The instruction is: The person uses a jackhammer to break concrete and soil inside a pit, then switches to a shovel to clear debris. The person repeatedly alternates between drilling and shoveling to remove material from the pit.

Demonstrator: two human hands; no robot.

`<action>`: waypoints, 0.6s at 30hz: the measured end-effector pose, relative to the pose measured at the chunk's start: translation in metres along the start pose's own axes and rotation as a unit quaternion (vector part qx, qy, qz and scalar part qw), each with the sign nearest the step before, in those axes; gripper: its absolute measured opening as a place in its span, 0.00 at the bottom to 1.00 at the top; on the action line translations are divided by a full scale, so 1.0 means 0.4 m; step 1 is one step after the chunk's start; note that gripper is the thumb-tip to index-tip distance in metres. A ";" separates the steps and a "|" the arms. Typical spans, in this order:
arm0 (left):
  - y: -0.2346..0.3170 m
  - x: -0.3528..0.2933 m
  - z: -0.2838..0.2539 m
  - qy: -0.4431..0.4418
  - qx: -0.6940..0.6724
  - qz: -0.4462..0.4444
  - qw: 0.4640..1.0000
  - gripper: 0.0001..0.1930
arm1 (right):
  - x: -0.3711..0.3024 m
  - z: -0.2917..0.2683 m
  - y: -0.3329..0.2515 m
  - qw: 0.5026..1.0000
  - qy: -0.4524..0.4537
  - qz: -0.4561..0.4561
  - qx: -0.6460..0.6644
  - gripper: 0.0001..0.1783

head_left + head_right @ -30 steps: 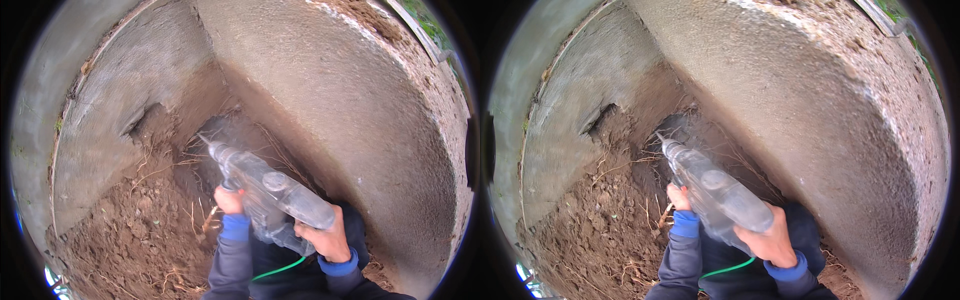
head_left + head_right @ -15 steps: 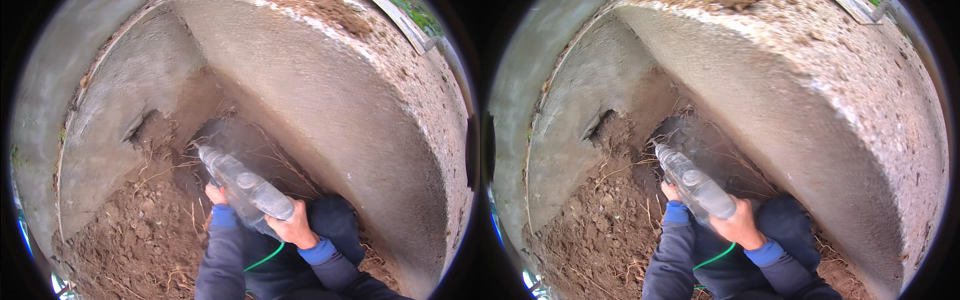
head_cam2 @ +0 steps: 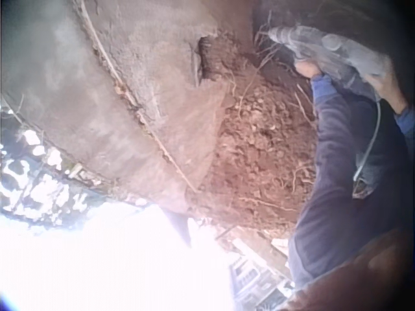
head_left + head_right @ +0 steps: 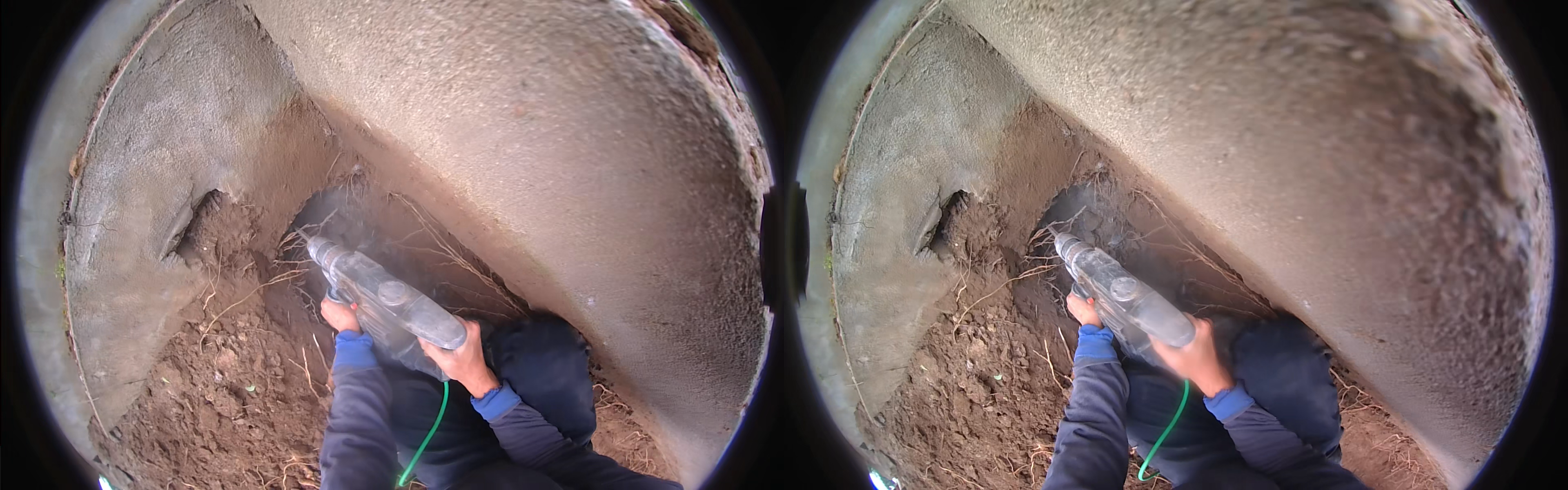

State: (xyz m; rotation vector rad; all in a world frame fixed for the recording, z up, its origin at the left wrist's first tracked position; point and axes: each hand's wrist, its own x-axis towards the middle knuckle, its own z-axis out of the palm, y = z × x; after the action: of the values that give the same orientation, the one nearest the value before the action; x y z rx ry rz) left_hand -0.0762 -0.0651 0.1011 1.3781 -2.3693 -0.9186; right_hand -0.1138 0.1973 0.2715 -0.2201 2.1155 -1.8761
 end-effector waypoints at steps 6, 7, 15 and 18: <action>-0.064 0.031 0.064 0.065 -0.281 -0.001 0.957 0.12 | 0.049 0.065 -0.182 0.999 -0.022 0.016 -0.026 0.16; -0.058 0.031 0.070 0.031 -0.255 0.002 0.966 0.11 | 0.070 0.082 -0.212 0.994 -0.049 0.043 -0.086 0.15; -0.060 -0.002 0.080 -0.192 -0.283 -0.145 0.928 0.12 | 0.152 0.063 -0.095 0.977 -0.047 0.168 -0.122 0.19; -0.098 0.008 0.094 -0.204 -0.261 -0.216 0.918 0.17 | 0.108 0.013 -0.010 0.988 0.023 0.141 -0.062 0.13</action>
State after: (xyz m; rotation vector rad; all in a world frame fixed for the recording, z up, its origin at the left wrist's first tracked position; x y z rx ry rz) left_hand -0.0698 -0.0668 0.0473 1.6075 -1.8409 -1.9596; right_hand -0.1533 0.1784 0.2696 0.0930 2.1644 -1.6057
